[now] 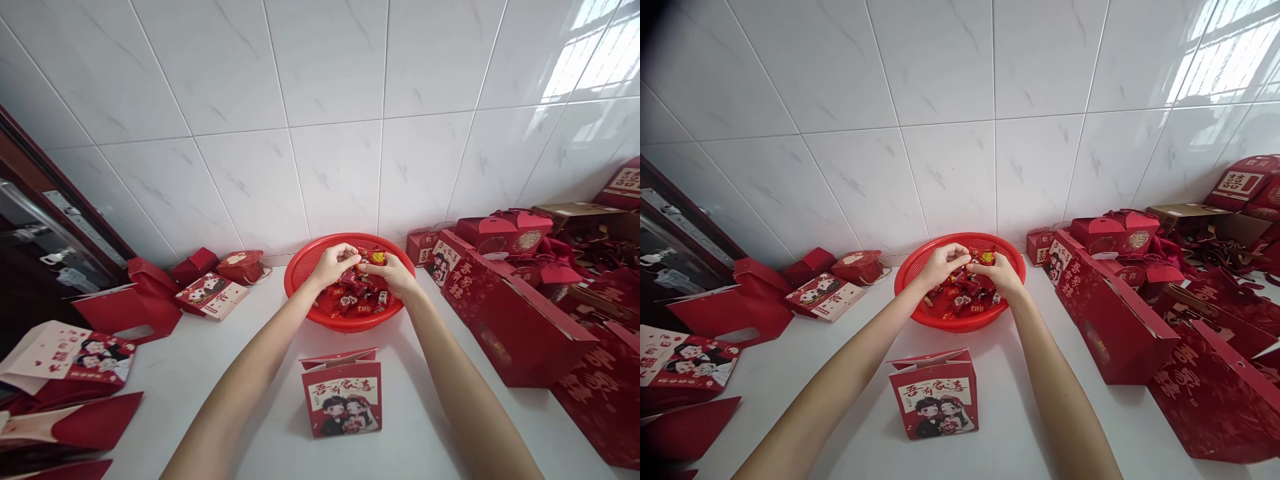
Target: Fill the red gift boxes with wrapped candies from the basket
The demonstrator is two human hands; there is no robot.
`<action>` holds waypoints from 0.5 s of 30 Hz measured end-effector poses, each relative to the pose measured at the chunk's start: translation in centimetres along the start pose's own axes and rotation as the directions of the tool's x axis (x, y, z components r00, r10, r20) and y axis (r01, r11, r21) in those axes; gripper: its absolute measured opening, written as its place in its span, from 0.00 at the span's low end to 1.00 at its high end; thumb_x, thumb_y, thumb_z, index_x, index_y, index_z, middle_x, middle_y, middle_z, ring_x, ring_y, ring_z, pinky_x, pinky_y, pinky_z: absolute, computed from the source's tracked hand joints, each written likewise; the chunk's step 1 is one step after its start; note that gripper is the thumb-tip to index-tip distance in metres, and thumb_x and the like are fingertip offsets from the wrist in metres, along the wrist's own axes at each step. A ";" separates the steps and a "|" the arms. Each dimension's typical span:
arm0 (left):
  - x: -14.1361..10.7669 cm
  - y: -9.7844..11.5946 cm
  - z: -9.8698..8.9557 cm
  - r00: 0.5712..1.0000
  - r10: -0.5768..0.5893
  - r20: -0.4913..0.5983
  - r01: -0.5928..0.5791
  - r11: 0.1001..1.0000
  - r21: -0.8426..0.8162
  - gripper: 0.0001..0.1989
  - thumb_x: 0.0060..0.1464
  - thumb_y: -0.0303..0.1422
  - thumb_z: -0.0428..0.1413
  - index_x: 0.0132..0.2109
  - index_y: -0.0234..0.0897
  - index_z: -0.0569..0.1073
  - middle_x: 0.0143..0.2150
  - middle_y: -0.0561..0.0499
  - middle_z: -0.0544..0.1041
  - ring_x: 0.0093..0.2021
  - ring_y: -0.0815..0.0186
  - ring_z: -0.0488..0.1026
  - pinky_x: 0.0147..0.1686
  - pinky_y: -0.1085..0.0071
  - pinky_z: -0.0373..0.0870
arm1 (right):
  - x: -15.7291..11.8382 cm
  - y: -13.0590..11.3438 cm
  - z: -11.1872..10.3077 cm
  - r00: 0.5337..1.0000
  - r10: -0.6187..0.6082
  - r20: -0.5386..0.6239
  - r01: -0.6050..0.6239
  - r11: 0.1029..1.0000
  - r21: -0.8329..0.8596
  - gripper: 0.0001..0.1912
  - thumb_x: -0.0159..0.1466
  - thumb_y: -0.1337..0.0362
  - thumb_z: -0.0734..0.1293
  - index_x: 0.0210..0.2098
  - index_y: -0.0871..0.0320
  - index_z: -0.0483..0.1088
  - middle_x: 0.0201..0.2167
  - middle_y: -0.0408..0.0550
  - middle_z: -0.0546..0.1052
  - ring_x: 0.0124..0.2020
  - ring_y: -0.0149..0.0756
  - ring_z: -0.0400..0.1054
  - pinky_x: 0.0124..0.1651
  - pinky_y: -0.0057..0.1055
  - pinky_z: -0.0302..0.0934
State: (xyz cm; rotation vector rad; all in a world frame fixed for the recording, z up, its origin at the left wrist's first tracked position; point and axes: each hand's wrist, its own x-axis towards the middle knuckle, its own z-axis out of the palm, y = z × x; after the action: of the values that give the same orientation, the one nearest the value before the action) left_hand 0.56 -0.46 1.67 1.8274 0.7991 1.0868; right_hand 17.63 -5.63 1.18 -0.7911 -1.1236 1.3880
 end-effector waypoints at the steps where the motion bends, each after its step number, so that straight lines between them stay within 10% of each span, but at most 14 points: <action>1: 0.0 0.0 0.0 1.000 -0.008 -0.002 0.008 1.000 0.003 0.17 0.49 0.45 0.65 0.37 0.36 0.74 0.32 0.52 0.76 0.32 0.67 0.71 0.33 0.71 0.68 | 0.0 0.0 0.0 1.000 -0.005 -0.011 0.005 1.000 0.000 0.23 0.40 0.61 0.84 0.35 0.59 0.79 0.33 0.46 0.83 0.35 0.40 0.77 0.42 0.35 0.72; 9: 0.8 -1.1 -0.7 0.980 -0.160 -0.121 0.164 0.986 0.026 0.15 0.59 0.44 0.54 0.35 0.37 0.76 0.31 0.50 0.76 0.31 0.64 0.74 0.32 0.69 0.71 | 0.1 0.4 -0.2 0.999 -0.001 -0.044 0.000 1.000 -0.016 0.28 0.38 0.64 0.84 0.39 0.59 0.78 0.39 0.51 0.84 0.42 0.47 0.78 0.48 0.43 0.73; 15: 0.0 -1.7 -1.0 0.900 -0.412 0.140 0.373 0.896 0.238 0.07 0.45 0.35 0.62 0.24 0.38 0.77 0.20 0.51 0.77 0.24 0.63 0.74 0.28 0.69 0.70 | 0.2 0.6 -0.1 0.989 -0.075 -0.126 0.079 0.997 0.026 0.27 0.37 0.63 0.84 0.36 0.58 0.77 0.34 0.48 0.84 0.36 0.46 0.78 0.44 0.42 0.73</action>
State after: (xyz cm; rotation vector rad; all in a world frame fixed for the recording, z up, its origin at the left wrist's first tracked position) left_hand -0.54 0.62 0.38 1.7963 1.1427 0.5774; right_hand 17.53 -5.32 0.65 -0.7932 -1.0234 1.2710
